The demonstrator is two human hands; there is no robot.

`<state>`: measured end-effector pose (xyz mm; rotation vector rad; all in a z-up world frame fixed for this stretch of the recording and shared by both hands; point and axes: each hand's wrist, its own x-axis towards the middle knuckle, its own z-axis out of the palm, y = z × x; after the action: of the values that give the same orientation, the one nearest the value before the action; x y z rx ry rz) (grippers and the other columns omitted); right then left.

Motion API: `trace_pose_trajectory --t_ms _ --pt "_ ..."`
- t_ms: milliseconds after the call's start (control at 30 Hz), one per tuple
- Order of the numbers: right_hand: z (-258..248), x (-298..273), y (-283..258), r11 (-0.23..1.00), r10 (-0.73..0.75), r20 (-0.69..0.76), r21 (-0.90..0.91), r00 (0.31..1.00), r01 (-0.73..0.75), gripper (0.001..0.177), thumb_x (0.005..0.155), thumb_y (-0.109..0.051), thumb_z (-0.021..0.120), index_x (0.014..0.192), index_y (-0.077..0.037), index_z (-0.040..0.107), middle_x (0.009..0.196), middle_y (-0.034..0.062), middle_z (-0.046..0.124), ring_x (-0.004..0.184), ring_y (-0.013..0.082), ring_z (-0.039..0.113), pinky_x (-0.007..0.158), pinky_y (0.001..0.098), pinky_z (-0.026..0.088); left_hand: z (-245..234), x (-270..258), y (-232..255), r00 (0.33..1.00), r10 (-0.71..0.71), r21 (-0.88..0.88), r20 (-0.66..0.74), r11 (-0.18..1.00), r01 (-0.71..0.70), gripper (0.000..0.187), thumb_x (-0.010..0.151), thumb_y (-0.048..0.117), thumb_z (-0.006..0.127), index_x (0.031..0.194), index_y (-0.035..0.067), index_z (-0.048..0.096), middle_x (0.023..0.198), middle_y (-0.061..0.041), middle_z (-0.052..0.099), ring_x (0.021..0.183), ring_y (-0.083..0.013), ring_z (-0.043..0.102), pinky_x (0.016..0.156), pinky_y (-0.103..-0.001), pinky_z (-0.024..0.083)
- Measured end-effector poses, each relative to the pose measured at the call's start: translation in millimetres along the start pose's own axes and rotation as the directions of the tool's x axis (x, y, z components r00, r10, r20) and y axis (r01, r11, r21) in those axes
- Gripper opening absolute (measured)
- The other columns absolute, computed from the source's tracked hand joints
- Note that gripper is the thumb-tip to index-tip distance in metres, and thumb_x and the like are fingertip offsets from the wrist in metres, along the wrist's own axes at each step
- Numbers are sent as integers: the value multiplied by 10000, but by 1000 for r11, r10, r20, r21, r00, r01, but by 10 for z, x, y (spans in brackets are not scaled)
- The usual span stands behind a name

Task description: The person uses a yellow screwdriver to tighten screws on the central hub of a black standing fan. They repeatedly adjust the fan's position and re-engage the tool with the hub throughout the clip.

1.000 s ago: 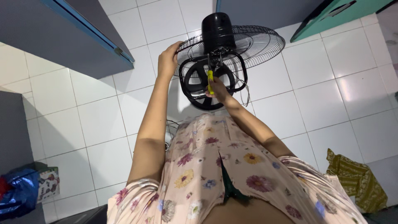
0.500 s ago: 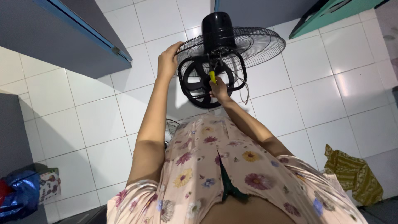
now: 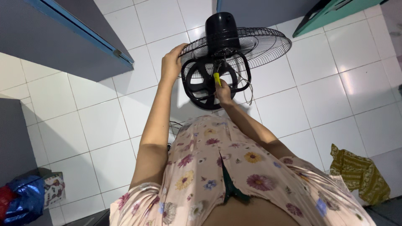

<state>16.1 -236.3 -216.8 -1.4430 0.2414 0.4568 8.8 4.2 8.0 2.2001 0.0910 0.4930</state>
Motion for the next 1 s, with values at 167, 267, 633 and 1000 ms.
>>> trace_pose_trajectory --t_ms 167,267,633,1000 --pt "-10 3 -16 995 97 56 3 994 -98 462 1045 -305 535 1448 -82 490 922 58 580 579 127 544 461 260 452 -19 -4 -39 1000 -23 -13 11 1000 23 533 845 -145 576 1279 149 671 1228 -140 721 1085 -341 715 906 -411 578" --pt "-91 20 -118 887 267 280 303 922 -349 459 1029 -328 487 1422 -92 492 953 41 581 636 146 552 486 255 428 -40 -5 -42 999 -27 -14 20 1000 28 551 837 -154 563 1285 148 670 1227 -144 718 1095 -338 715 916 -413 573" --pt "145 -167 -410 986 159 -8 48 987 -158 497 872 -178 783 1190 -167 401 897 40 548 566 139 484 423 266 354 -29 29 -38 1000 5 -17 11 1000 -5 562 817 -170 569 1288 121 665 1214 -161 722 1090 -343 718 917 -409 576" --pt "54 86 -28 980 78 -57 185 995 -66 347 980 -320 727 1107 -3 669 782 19 577 616 90 512 513 204 427 -12 54 -118 1000 11 -7 -3 1000 -11 555 813 -170 578 1278 119 669 1194 -154 730 1072 -339 724 903 -402 581"
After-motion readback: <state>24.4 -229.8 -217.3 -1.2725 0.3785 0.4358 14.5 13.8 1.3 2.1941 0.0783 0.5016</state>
